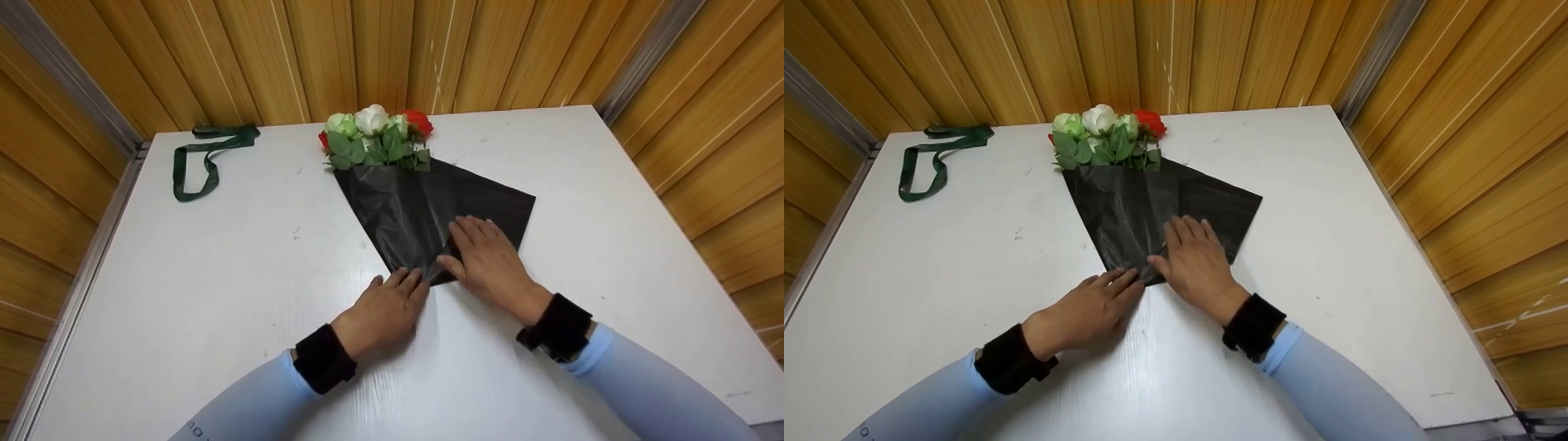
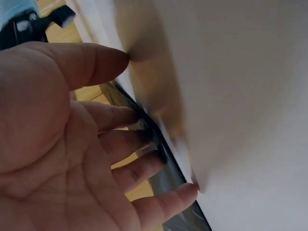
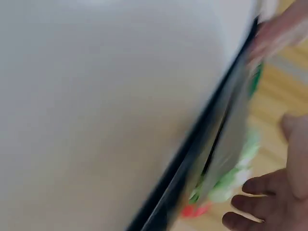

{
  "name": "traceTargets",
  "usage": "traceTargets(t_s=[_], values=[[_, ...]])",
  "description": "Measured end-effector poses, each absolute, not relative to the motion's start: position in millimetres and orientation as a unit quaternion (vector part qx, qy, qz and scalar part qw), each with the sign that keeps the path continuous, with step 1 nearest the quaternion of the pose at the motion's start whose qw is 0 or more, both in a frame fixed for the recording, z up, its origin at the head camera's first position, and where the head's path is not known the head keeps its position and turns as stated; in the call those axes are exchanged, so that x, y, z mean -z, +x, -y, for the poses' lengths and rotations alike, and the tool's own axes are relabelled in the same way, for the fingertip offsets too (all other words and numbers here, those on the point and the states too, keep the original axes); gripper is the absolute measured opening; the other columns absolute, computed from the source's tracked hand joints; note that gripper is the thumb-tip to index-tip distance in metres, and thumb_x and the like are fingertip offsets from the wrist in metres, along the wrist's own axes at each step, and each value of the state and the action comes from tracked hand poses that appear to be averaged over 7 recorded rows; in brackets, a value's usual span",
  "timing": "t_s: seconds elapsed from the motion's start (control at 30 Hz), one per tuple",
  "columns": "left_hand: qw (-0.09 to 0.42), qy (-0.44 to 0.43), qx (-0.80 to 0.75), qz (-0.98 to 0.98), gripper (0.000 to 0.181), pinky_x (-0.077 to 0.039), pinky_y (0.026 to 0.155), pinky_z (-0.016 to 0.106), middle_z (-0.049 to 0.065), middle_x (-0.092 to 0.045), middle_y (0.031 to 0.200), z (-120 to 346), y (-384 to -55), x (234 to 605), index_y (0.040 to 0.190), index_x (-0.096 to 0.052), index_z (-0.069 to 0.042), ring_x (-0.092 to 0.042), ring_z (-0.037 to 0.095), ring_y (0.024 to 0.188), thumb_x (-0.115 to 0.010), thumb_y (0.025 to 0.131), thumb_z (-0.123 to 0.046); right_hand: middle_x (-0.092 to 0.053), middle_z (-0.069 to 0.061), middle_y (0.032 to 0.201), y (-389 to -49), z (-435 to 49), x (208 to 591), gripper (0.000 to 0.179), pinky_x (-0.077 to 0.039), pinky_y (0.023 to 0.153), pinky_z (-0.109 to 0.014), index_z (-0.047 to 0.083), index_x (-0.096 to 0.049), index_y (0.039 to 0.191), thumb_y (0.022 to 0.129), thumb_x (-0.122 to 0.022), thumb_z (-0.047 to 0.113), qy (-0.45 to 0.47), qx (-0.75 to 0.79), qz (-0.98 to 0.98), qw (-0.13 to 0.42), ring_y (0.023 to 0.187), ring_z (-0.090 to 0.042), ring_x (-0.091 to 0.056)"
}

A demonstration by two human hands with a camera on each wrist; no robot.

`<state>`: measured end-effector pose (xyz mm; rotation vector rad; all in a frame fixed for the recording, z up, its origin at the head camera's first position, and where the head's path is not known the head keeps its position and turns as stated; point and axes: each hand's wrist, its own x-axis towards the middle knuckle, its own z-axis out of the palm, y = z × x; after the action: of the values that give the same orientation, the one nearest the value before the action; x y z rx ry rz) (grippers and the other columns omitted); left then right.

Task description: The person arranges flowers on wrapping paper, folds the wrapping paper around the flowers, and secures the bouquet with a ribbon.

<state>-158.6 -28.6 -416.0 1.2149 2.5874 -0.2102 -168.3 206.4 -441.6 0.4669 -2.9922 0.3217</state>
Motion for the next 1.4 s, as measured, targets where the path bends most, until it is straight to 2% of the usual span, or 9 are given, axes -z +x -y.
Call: traceTargets(t_s=[0.07, 0.13, 0.33, 0.47, 0.8, 1.0, 1.1, 1.23, 1.4], values=[[0.123, 0.426, 0.066, -0.894, 0.055, -0.051, 0.114, 0.053, 0.01, -0.04, 0.171, 27, -159, 417, 0.164, -0.04, -0.012, -0.043, 0.03, 0.155, -0.044, 0.111, -0.024, -0.06, -0.024, 0.148, -147, -203, 444, 0.063, -0.041, 0.12, -0.057, -0.006, -0.058, 0.146, 0.108, -0.059, 0.044, 0.182, -0.092, 0.976, 0.082, 0.14, -0.043, -0.055], [0.107, 0.431, 0.069, -0.893, 0.054, -0.054, 0.109, 0.052, 0.009, -0.043, 0.169, 25, -160, 418, 0.163, -0.043, -0.014, -0.047, 0.031, 0.151, -0.046, 0.111, -0.025, -0.064, -0.024, 0.144, -129, -200, 449, 0.061, -0.046, 0.116, -0.057, -0.007, -0.062, 0.142, 0.106, -0.063, 0.042, 0.209, -0.074, 0.972, 0.075, 0.135, -0.042, -0.059], [0.082, 0.429, 0.1, -0.894, 0.062, -0.057, 0.104, 0.053, 0.005, -0.046, 0.168, 18, -165, 423, 0.164, -0.043, -0.025, -0.051, 0.031, 0.144, -0.055, 0.108, -0.048, -0.044, -0.024, 0.165, -111, -192, 457, 0.08, -0.032, 0.126, -0.061, -0.007, -0.044, 0.157, 0.106, -0.056, 0.053, 0.213, -0.071, 0.972, -0.065, 0.156, -0.042, -0.039], [0.075, 0.424, 0.113, -0.895, 0.067, -0.056, 0.105, 0.052, 0.004, -0.046, 0.168, 13, -164, 426, 0.165, -0.042, -0.03, -0.049, 0.032, 0.146, -0.055, 0.106, -0.059, -0.038, -0.023, 0.169, -109, -197, 455, 0.087, -0.027, 0.128, -0.063, -0.006, -0.039, 0.16, 0.105, -0.053, 0.06, 0.195, -0.061, 0.974, -0.097, 0.159, -0.041, -0.034], [0.081, 0.412, 0.103, -0.902, 0.065, -0.055, 0.103, 0.05, 0.002, -0.045, 0.169, 14, -162, 424, 0.165, -0.041, -0.033, -0.05, 0.031, 0.144, -0.054, 0.106, -0.058, -0.036, -0.024, 0.17, -96, -255, 455, 0.09, -0.022, 0.126, -0.071, -0.005, -0.036, 0.162, 0.105, -0.051, 0.063, 0.13, -0.055, 0.987, -0.079, 0.159, -0.042, -0.034], [0.083, 0.412, 0.091, -0.903, 0.063, -0.054, 0.105, 0.051, 0.004, -0.045, 0.169, 15, -163, 424, 0.164, -0.042, -0.031, -0.049, 0.032, 0.144, -0.054, 0.107, -0.056, -0.035, -0.035, 0.165, -108, -295, 447, 0.09, -0.017, 0.123, -0.077, -0.015, -0.038, 0.156, 0.109, -0.046, 0.061, 0.035, -0.044, 0.994, -0.093, 0.157, -0.052, -0.03], [0.088, 0.414, 0.084, -0.902, 0.063, -0.053, 0.107, 0.053, 0.006, -0.045, 0.168, 15, -164, 423, 0.163, -0.043, -0.03, -0.048, 0.033, 0.145, -0.055, 0.107, -0.054, -0.038, -0.038, 0.162, -121, -294, 440, 0.084, -0.02, 0.123, -0.076, -0.016, -0.041, 0.153, 0.11, -0.048, 0.055, 0.015, -0.04, 0.997, -0.068, 0.154, -0.055, -0.033], [0.103, 0.416, 0.072, -0.901, 0.06, -0.052, 0.108, 0.055, 0.007, -0.05, 0.163, 9, -168, 419, 0.157, -0.05, -0.026, -0.051, 0.034, 0.139, -0.06, 0.105, -0.054, -0.045, -0.033, 0.16, -134, -270, 435, 0.071, -0.028, 0.123, -0.071, -0.011, -0.047, 0.152, 0.109, -0.055, 0.045, 0.044, -0.064, 0.997, -0.017, 0.15, -0.053, -0.041], [0.087, 0.407, 0.046, -0.908, 0.059, -0.055, 0.104, 0.05, 0.008, -0.064, 0.14, -1, -182, 418, 0.149, -0.056, -0.016, -0.058, 0.031, 0.125, -0.063, 0.104, -0.054, -0.046, -0.036, 0.157, -157, -263, 440, 0.07, -0.037, 0.12, -0.067, -0.012, -0.044, 0.154, 0.109, -0.059, 0.039, 0.043, -0.138, 0.989, -0.022, 0.145, -0.056, -0.044]])
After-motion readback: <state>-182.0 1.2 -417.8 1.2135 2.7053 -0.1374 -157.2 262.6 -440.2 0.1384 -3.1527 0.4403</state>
